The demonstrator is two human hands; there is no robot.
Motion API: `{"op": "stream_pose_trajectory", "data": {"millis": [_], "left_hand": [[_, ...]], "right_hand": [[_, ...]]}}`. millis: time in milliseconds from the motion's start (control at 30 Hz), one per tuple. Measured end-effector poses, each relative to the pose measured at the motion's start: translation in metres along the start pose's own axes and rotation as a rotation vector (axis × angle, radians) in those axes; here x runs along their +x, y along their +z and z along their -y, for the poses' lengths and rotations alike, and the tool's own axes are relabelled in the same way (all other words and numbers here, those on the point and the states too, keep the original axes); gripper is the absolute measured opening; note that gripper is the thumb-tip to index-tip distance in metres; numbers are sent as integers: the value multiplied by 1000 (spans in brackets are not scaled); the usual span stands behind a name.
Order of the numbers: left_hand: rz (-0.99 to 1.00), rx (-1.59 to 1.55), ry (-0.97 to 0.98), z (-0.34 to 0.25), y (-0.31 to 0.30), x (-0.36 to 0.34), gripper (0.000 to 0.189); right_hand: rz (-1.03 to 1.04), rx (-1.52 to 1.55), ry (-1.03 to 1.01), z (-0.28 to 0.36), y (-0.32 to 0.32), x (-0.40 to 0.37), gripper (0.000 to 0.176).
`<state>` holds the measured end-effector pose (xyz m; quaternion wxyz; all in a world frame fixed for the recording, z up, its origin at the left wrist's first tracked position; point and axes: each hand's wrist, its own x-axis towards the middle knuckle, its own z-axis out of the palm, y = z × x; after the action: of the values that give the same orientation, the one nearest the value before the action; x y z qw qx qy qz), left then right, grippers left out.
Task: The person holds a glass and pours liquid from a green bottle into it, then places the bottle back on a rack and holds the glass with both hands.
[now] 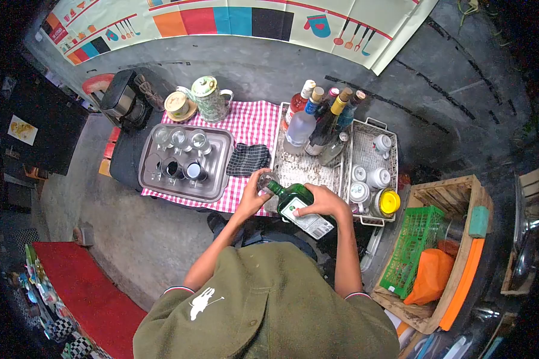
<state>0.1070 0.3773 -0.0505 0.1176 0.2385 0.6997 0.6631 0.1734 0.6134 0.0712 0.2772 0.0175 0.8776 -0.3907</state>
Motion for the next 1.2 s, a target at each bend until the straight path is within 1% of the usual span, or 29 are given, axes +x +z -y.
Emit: {"op": "stream_pose_trajectory", "data": {"millis": [133, 400, 533, 633, 733, 800, 1000, 1133, 1200], "left_hand": [[4, 36, 15, -2, -1, -1, 75], [7, -1, -34, 2, 1, -1, 75], [-4, 12, -26, 2, 2, 0, 74], [-15, 69, 15, -1, 2, 0, 72], [-22, 28, -21, 1, 3, 0, 71], [-34, 36, 0, 3, 3, -1, 71], [-56, 58, 12, 2, 3, 0, 70], [-57, 50, -7, 0, 4, 1, 70], [-58, 65, 17, 2, 5, 2, 71]], "right_hand": [[4, 3, -8, -1, 1, 2, 78], [23, 8, -20, -4, 0, 5, 79], [39, 17, -9, 1, -3, 3, 76], [69, 17, 10, 6, -6, 4, 75], [67, 11, 10, 3, -5, 6, 74], [49, 21, -9, 1, -3, 8, 72], [82, 28, 0, 1, -6, 10, 68], [112, 37, 15, -5, -6, 13, 72], [109, 28, 16, -7, -6, 14, 72]]}}
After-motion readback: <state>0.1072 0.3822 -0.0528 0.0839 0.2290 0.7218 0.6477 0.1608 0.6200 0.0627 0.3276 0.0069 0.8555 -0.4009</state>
